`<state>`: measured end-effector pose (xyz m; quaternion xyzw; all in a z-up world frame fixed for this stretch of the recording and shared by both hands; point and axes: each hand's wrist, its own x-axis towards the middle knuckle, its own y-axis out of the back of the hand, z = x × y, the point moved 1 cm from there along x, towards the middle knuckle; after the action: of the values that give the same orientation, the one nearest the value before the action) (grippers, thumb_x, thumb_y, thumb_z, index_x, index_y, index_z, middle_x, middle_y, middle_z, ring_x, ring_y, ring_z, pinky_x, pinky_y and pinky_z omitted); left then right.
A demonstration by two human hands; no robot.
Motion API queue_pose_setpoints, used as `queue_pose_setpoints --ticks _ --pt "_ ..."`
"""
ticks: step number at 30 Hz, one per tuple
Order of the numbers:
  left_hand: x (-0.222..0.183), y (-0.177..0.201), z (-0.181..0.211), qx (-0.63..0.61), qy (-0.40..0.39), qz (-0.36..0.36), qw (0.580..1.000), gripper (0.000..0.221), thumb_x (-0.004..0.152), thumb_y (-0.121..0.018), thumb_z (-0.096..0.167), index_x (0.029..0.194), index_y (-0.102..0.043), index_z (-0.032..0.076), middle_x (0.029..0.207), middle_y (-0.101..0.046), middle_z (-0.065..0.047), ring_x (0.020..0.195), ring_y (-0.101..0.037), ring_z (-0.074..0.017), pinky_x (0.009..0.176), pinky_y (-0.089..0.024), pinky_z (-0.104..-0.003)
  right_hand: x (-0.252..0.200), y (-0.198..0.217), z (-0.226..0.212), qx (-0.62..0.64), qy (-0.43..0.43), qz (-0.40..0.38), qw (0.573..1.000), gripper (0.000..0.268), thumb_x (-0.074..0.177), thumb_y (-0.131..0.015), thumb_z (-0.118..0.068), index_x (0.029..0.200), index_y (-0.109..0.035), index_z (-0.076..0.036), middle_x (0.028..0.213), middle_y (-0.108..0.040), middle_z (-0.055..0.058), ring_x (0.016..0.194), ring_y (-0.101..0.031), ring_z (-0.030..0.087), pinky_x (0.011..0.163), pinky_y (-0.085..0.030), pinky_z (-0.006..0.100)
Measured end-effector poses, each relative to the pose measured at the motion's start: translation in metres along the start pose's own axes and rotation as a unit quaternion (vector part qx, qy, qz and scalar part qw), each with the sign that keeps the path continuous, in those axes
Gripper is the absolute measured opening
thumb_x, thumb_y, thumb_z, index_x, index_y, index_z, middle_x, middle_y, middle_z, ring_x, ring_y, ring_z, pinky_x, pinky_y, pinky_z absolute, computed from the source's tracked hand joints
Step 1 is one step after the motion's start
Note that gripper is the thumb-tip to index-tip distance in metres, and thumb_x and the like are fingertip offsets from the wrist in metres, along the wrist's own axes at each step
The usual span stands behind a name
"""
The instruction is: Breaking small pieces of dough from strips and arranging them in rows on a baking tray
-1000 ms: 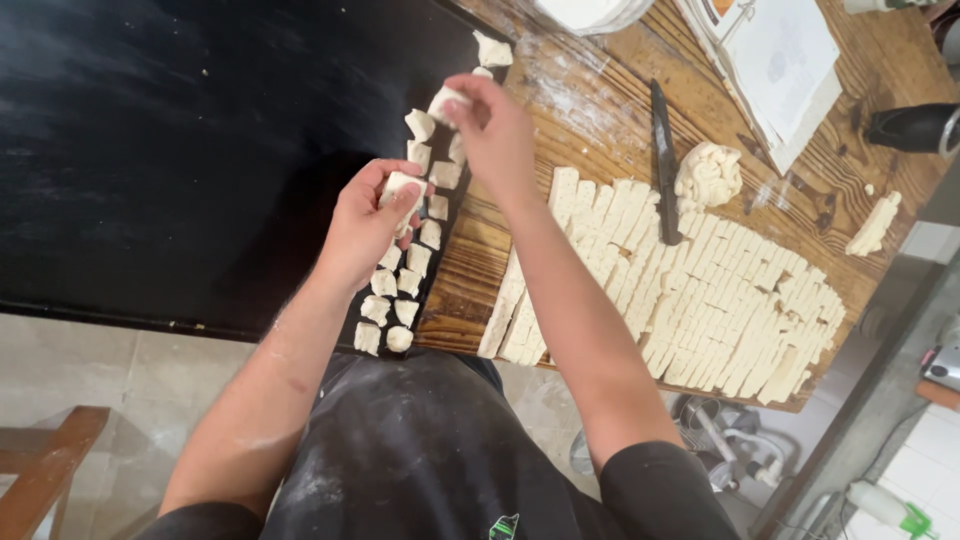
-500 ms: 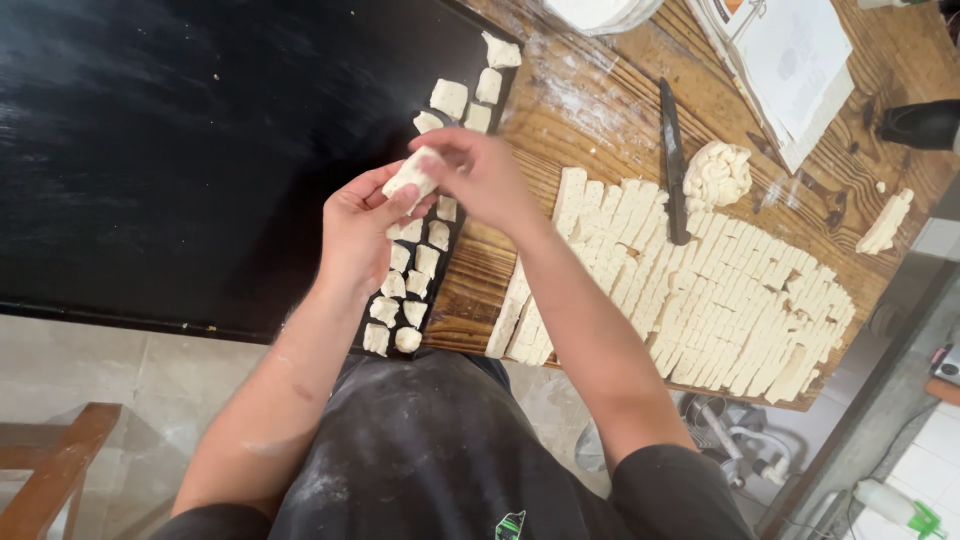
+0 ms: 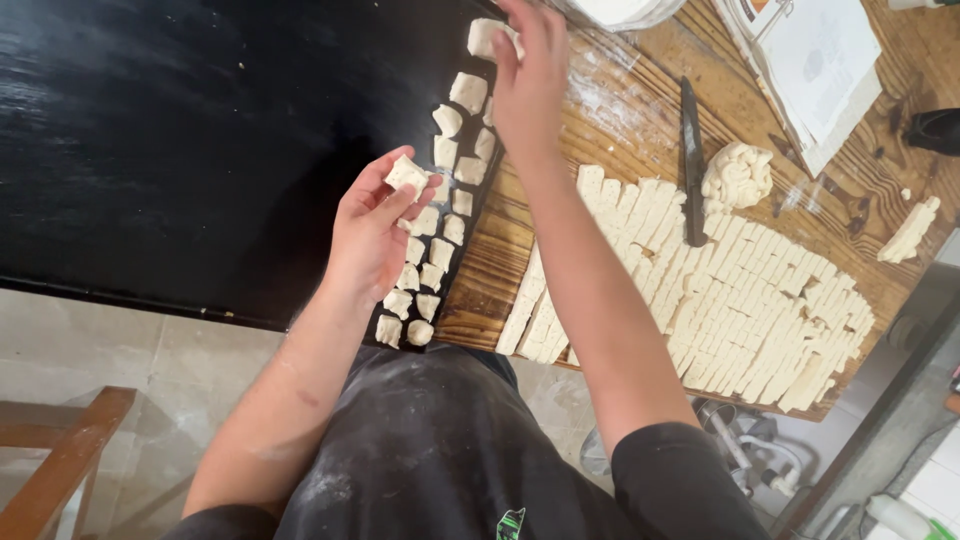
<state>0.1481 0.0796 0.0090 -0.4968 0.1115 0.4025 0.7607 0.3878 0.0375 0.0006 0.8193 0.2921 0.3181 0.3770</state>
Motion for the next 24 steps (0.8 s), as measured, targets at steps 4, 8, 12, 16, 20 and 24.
queue_pose_setpoints --ticks 4,8,12,16,20,24 --pt "-0.006 0.001 0.011 -0.069 -0.015 0.009 0.997 0.042 0.096 -0.057 -0.014 0.136 -0.057 -0.003 0.118 -0.062 -0.019 0.116 -0.070 -0.0412 0.105 -0.061 -0.043 -0.058 0.030 -0.088 0.228 -0.213 -0.089 0.946 0.020 0.109 -0.051 -0.021 0.121 -0.059 -0.007 0.105 -0.066 0.015 0.097 -0.069 0.029 0.091 -0.056 0.045" --pt "-0.013 0.015 0.013 -0.099 -0.015 0.001 0.995 0.041 0.095 -0.060 -0.014 0.133 -0.055 0.000 0.114 -0.061 -0.014 0.111 -0.073 -0.0357 0.098 -0.065 -0.041 -0.122 0.032 -0.137 0.410 -0.344 -0.226 0.814 0.036 0.105 -0.061 -0.026 0.131 -0.059 -0.002 0.122 -0.066 0.022 0.100 -0.072 0.028 0.089 -0.062 0.044" --pt "-0.028 0.048 0.030 0.052 -0.095 -0.002 0.994 0.042 0.091 -0.069 -0.011 0.129 -0.055 0.003 0.109 -0.063 -0.011 0.099 -0.072 -0.0235 0.091 -0.068 -0.038 -0.133 0.029 -0.118 0.256 -0.236 -0.179 0.920 0.028 0.107 -0.059 -0.026 0.130 -0.065 -0.012 0.114 -0.068 0.013 0.098 -0.073 0.030 0.082 -0.061 0.039" --pt "-0.063 0.074 0.056 0.382 -0.136 0.002 0.914 0.049 0.088 -0.073 -0.004 0.132 -0.062 0.013 0.109 -0.065 -0.005 0.100 -0.065 -0.0158 0.088 -0.057 -0.026 -0.144 0.027 -0.118 -0.024 -0.038 -0.191 0.981 0.031 0.098 -0.067 -0.045 0.126 -0.069 -0.030 0.112 -0.063 -0.006 0.106 -0.058 0.023 0.090 -0.044 0.041" --pt "-0.089 0.113 0.027 0.465 -0.077 -0.002 0.882 0.034 0.085 -0.076 0.002 0.118 -0.067 0.009 0.105 -0.070 -0.011 0.094 -0.071 -0.0226 0.083 -0.059 -0.031 -0.160 0.006 -0.113 -0.133 0.053 -0.174 0.974 0.012 0.095 -0.067 -0.039 0.107 -0.070 -0.035 0.105 -0.061 -0.016 0.109 -0.052 0.015 0.087 -0.038 0.036" --pt "-0.114 0.115 0.029 0.583 -0.025 0.012 0.812 0.030 0.082 -0.085 0.019 0.109 -0.071 0.017 0.101 -0.075 -0.007 0.092 -0.076 -0.0229 0.077 -0.061 -0.032 -0.162 0.006 -0.121 -0.153 0.073 -0.169 0.971 0.023 0.096 -0.065 -0.039 0.118 -0.068 -0.037 0.106 -0.062 -0.013 0.108 -0.053 0.015 0.087 -0.039 0.037"
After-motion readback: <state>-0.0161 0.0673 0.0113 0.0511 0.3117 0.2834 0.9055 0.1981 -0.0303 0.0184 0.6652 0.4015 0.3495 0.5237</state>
